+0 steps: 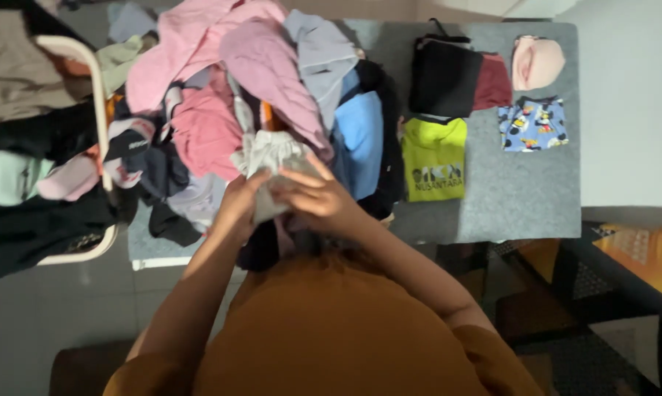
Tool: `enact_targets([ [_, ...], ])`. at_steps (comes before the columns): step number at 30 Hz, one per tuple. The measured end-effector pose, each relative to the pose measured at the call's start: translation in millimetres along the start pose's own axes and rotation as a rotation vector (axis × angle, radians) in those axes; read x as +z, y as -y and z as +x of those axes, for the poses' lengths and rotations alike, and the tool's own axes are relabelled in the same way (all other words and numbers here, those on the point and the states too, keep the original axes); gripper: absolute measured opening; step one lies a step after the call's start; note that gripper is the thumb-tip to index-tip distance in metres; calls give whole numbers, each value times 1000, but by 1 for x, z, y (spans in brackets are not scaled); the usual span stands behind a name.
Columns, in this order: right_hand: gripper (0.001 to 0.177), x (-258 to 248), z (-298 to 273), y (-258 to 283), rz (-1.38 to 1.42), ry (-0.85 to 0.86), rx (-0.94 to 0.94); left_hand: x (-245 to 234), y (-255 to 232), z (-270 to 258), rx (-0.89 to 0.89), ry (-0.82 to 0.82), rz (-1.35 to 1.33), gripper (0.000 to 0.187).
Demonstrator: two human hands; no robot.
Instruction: The recorder folds various items of clothing from a pile on a bed and organizes them.
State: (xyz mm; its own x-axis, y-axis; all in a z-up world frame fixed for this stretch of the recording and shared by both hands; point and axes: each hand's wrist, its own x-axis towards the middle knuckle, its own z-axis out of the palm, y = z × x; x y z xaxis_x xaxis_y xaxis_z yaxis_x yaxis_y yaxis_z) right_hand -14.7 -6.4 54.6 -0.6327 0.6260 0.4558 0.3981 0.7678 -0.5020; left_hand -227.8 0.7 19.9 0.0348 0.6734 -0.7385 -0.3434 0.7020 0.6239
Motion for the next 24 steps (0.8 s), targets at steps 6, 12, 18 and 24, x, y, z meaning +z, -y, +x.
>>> enact_targets([
  [6,57,-76,-18,16,520,-396,365,51,6,-38,420,370,75,40],
  [12,70,-103,-157,-94,1358,-482,1235,176,39,12,509,629,126,57],
  [18,65,-167,-181,-191,895,-639,1164,314,54,100,550,597,143,45],
  [24,51,-141,-189,-368,593,-719,845,402,84,272,853,254,109,38],
])
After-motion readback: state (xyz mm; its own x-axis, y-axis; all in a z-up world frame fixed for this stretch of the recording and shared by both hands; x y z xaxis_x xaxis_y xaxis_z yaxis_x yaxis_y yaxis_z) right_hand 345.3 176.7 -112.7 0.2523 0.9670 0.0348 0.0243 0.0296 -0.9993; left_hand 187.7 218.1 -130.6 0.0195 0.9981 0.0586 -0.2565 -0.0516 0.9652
